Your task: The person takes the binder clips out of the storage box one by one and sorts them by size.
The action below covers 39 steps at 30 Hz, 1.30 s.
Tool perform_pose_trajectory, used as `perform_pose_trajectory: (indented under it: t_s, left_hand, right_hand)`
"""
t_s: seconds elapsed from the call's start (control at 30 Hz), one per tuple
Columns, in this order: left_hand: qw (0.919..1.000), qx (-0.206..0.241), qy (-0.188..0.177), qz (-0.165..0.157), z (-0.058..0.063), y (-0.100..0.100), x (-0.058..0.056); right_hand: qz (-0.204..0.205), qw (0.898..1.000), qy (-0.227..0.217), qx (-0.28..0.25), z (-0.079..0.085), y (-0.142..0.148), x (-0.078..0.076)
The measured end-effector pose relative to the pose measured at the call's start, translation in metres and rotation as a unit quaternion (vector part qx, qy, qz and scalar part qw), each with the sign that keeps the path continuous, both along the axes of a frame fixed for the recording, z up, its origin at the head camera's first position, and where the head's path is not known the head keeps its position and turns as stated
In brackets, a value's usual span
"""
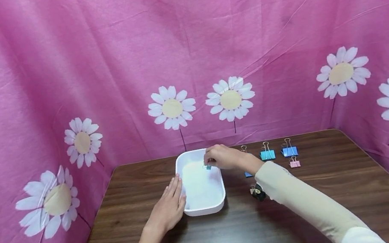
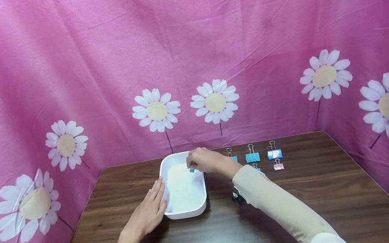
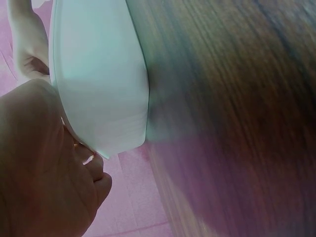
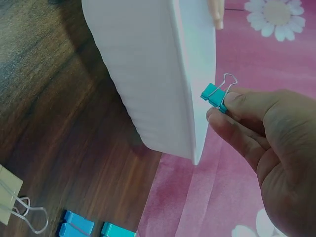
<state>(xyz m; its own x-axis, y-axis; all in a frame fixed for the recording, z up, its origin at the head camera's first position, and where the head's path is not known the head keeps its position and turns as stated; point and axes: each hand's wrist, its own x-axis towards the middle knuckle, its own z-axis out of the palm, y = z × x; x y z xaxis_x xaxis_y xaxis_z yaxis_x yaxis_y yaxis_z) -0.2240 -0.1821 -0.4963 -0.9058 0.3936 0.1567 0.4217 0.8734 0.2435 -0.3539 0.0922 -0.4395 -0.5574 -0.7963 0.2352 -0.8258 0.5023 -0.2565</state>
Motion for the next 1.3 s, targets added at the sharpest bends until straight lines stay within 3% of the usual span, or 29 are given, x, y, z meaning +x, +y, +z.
perform_pose_trajectory:
  t_s: [0.93,1.13,1.3]
  left_hand:
    - [1.0,-0.005,0.001,-0.001,0.002,0.0,0.001]
    - [1.0,-0.002,-0.002,-0.003,0.003,0.001,0.001]
    - [1.0,-0.001,-0.001,-0.005,0.002,0.001,0.001]
  right_hand:
    - [-0.058,0.995,-0.007,-0.076,0.016,0.064,0.023]
    - [-0.092,0.992,-0.021,-0.079,0.02,0.081,0.031]
    - [-0.104,0.991,-0.003,-0.078,0.02,0.097,0.035]
